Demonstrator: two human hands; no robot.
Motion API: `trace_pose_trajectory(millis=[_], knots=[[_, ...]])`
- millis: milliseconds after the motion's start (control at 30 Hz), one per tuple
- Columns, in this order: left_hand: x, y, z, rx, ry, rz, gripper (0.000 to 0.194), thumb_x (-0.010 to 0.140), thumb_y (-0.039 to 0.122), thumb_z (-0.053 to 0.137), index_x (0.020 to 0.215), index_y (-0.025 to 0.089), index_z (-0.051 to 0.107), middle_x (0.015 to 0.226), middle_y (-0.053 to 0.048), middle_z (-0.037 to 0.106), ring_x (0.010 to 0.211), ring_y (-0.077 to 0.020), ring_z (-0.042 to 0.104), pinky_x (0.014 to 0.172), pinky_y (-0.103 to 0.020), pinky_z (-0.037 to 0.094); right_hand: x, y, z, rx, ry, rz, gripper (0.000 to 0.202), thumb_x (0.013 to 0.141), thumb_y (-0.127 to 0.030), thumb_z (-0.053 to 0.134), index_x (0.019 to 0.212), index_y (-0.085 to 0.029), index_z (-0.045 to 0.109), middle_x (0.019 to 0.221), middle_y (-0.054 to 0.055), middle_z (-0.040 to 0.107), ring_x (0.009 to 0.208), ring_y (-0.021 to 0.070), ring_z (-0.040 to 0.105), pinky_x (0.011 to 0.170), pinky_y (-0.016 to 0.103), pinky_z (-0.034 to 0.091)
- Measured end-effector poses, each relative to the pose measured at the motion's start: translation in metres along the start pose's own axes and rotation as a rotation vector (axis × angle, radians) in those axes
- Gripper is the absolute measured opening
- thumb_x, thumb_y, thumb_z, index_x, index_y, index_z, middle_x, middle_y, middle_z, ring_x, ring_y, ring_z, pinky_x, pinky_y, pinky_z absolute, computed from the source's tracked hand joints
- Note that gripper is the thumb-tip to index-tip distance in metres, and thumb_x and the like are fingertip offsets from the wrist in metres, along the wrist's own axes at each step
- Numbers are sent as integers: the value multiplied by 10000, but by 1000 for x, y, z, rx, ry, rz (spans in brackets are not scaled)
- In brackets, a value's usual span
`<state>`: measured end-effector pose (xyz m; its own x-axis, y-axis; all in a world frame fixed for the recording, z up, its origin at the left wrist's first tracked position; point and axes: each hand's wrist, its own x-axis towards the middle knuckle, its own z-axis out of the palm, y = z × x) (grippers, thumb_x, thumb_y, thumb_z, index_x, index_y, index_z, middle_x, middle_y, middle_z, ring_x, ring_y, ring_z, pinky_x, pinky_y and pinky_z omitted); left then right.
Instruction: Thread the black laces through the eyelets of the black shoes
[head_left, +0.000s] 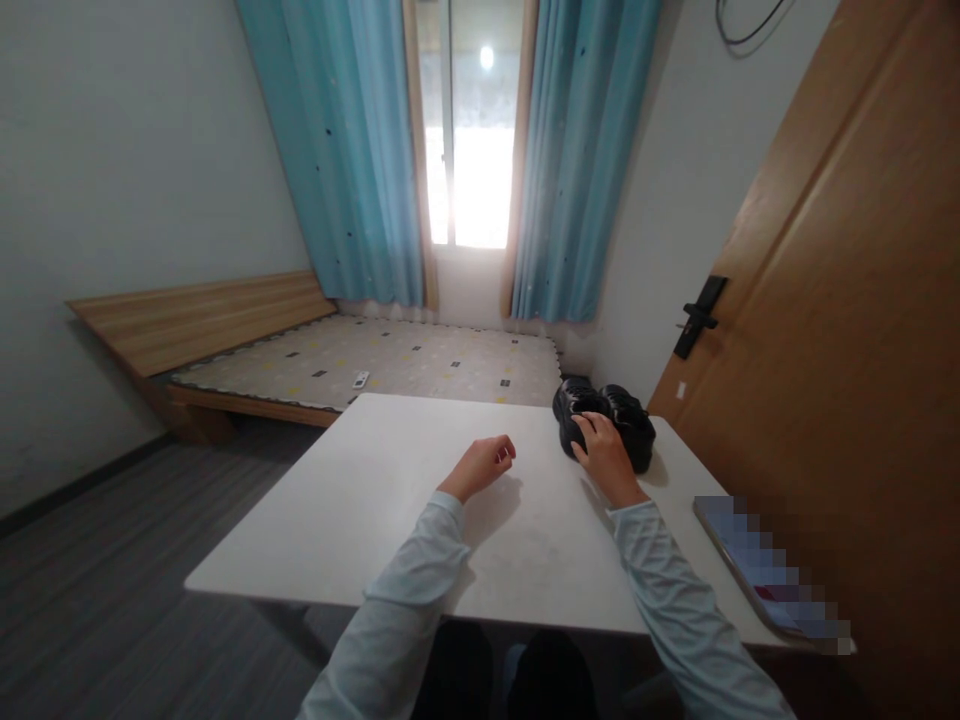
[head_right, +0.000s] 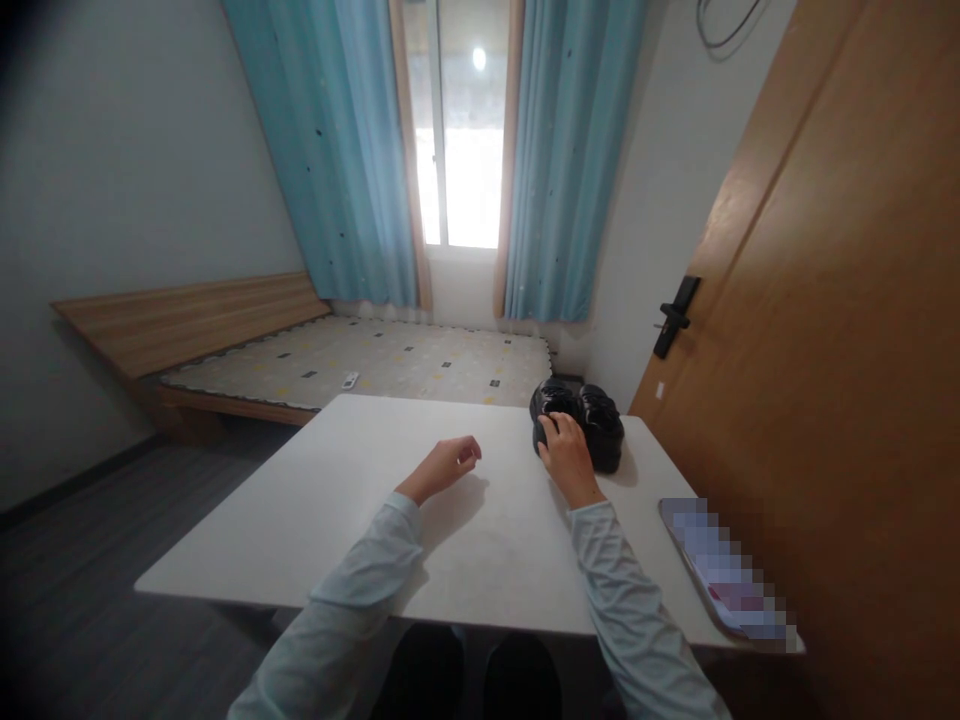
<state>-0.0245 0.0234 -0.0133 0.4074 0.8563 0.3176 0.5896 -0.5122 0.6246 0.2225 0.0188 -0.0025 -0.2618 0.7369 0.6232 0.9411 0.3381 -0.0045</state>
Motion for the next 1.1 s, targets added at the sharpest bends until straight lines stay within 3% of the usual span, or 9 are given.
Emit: trace_pose_trajectory(millis=[200, 367, 633, 867, 1100], knots=[[-1, -1, 1, 4, -5, -3, 184, 727, 90, 512, 829, 166, 645, 677, 12, 609, 617, -102, 543, 623, -203, 422, -6, 10, 15, -103, -26, 51, 584, 781, -178, 610, 1326, -124, 407, 1293, 184, 477, 1249, 317, 396, 1027, 473, 343], [-1, 0, 0, 10, -21, -20, 184, 732, 83, 516, 832, 165, 648, 664, 15, 605, 612, -100, 541, 617, -197, 417, -4, 12, 21, -172, -71, 69, 764, 747, -180, 668, 1398, -80, 280, 1225, 198, 516, 1231, 337, 407, 1030, 469, 330], [0, -1, 1, 21, -15, -20, 193, 729, 77, 516, 837, 166, 650, 673, 13, 614, 614, -101, 546, 617, -199, 418, 4, 12, 23, -203, -72, 75, 661, 686, -86, 698, 1284, -60, 418, 1082, 178, 548, 1113, 317, 466, 974, 412, 372], [0, -3, 2, 31, -9, -7, 192, 735, 88, 512, 839, 168, 653, 693, 4, 627, 617, -105, 550, 623, -203, 422, 5, 15, 24, -172, -84, 34, 625, 672, -51, 688, 1250, -88, 451, 994, 131, 559, 973, 284, 504, 901, 394, 420], [1, -5, 2, 56, 9, -11, 183, 746, 104, 505, 836, 165, 652, 715, -7, 640, 641, -113, 566, 631, -208, 422, 3, 11, 14, -117, -78, -8, 609, 672, -29, 673, 1236, -84, 450, 985, 126, 555, 960, 280, 502, 880, 399, 431]])
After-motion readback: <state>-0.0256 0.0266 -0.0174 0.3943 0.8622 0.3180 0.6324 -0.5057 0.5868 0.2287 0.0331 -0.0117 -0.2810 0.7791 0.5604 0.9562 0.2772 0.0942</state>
